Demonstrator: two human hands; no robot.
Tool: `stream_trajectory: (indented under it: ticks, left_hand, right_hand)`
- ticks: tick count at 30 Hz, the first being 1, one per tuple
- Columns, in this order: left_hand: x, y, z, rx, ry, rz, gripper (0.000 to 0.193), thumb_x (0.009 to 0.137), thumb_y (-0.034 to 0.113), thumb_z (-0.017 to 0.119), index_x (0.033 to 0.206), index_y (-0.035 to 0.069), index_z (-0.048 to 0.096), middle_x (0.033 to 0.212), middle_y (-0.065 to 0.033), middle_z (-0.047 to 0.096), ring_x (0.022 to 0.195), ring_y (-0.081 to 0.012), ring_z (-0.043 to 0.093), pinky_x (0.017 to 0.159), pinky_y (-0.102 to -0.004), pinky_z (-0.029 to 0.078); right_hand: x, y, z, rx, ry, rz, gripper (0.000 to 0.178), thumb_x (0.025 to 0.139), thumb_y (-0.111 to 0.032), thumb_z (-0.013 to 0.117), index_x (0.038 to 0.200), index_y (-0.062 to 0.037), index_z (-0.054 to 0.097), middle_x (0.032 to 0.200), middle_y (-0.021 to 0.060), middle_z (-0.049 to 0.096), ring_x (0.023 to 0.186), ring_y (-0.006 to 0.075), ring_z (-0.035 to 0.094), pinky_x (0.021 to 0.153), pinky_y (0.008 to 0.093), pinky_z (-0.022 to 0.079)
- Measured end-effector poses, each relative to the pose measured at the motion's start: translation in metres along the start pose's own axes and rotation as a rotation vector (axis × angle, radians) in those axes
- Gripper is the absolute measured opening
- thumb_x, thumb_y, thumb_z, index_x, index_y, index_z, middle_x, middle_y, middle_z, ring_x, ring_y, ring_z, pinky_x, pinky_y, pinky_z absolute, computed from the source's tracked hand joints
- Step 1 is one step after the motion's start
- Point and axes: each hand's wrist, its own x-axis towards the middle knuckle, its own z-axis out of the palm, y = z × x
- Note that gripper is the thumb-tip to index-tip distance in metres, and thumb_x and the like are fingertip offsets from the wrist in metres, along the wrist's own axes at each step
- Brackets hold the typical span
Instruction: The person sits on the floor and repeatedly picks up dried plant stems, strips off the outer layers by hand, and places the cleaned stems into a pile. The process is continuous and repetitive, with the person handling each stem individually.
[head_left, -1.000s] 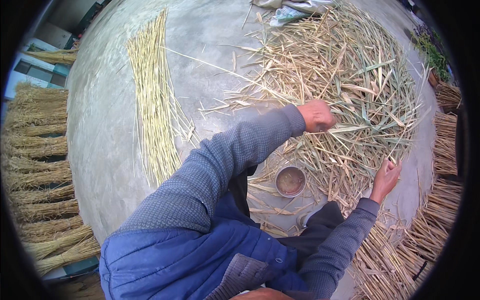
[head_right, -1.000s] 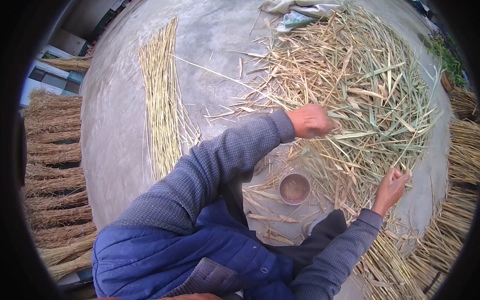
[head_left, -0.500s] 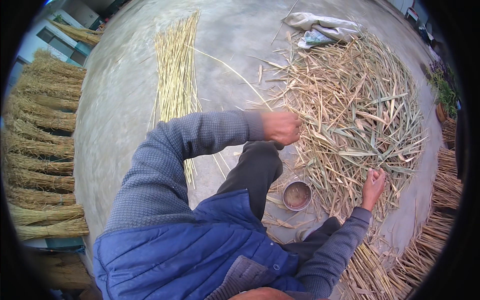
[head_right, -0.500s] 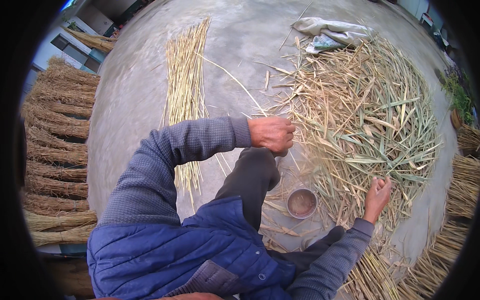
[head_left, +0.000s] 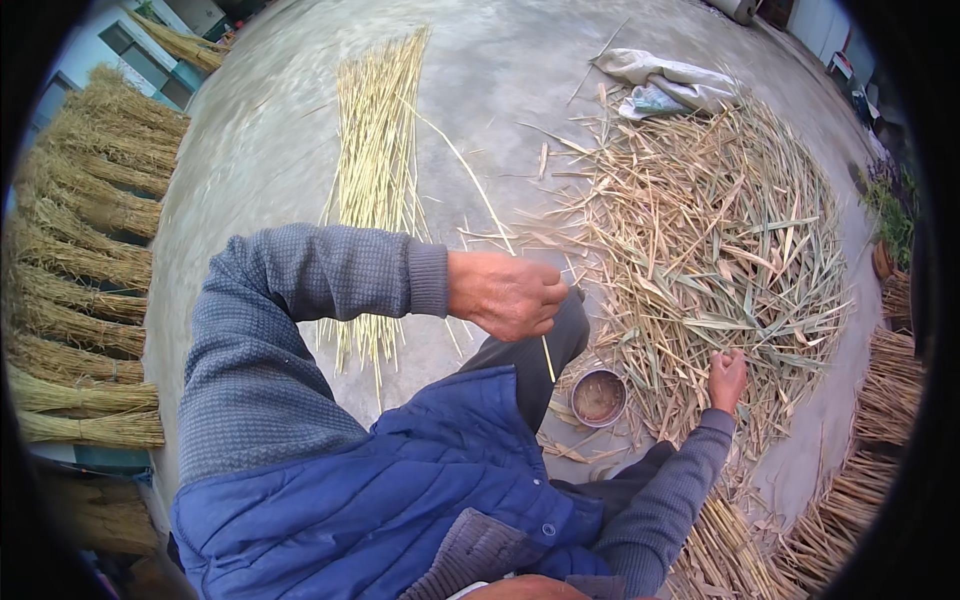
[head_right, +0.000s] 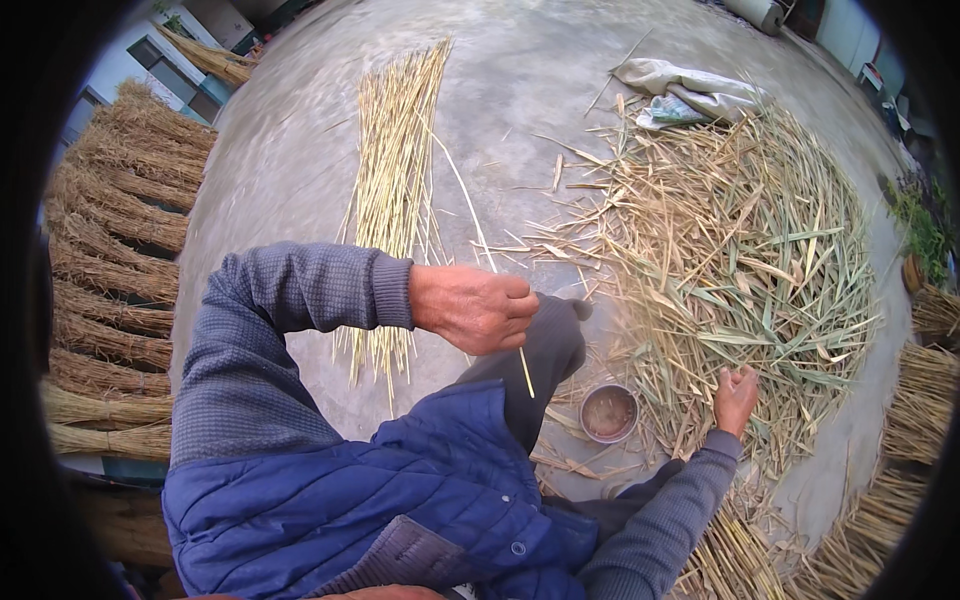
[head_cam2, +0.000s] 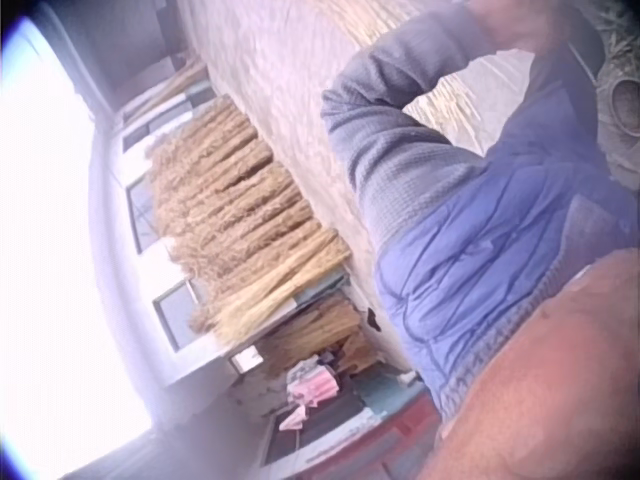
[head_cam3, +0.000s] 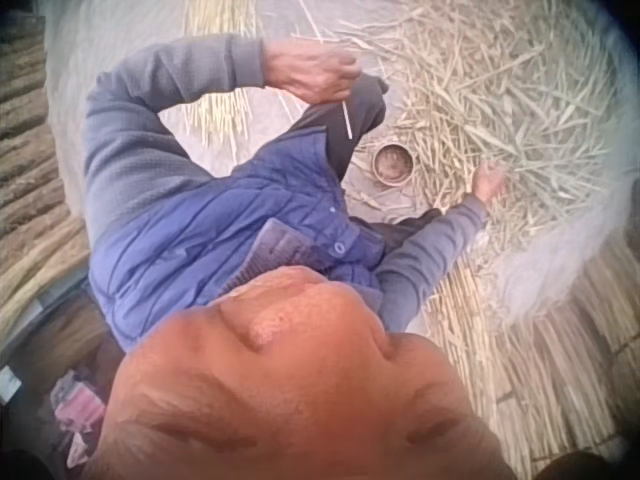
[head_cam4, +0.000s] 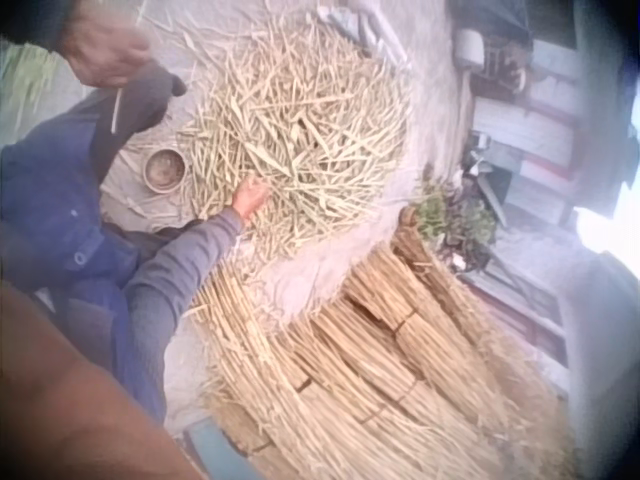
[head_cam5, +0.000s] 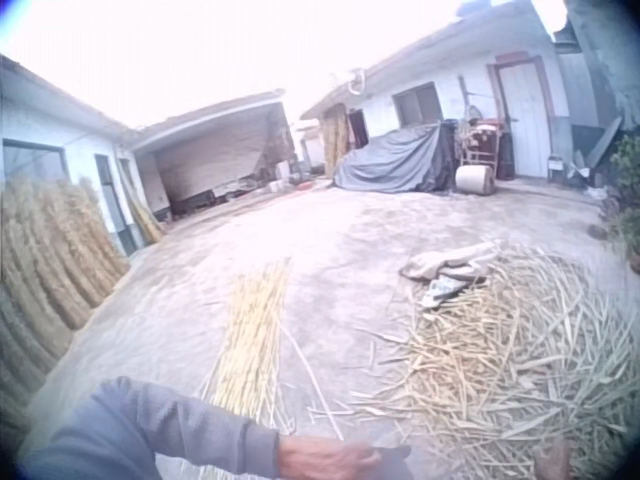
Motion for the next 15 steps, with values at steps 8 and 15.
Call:
stream_trajectory:
  ticks: [8,15]
  left_hand:
    - [-0.009,-0.004,-0.078,0.121,0.006,-0.028,0.019,0.073,0.025,0.062,0.073,0.008,0.054,0.072,-0.0017,0.052,0.081,-0.0181,0.053,0.07,-0.0299,0.045]
    - [-0.004,0.001,-0.128,0.301,-0.033,-0.036,0.018,0.075,0.023,0.063,0.074,0.007,0.055,0.073,-0.0026,0.054,0.082,-0.0193,0.054,0.071,-0.0301,0.046]
  right_hand:
    - [-0.008,0.002,0.006,-0.01,-0.074,-0.037,0.045,0.086,-0.019,0.072,0.119,0.0084,0.057,0.086,0.0183,0.07,0.081,0.0266,0.068,0.079,0.0384,0.052]
    - [-0.008,0.012,0.012,-0.037,-0.142,-0.008,0.049,0.085,-0.02,0.072,0.121,0.0095,0.058,0.094,0.0224,0.071,0.087,0.0317,0.07,0.081,0.0405,0.053]
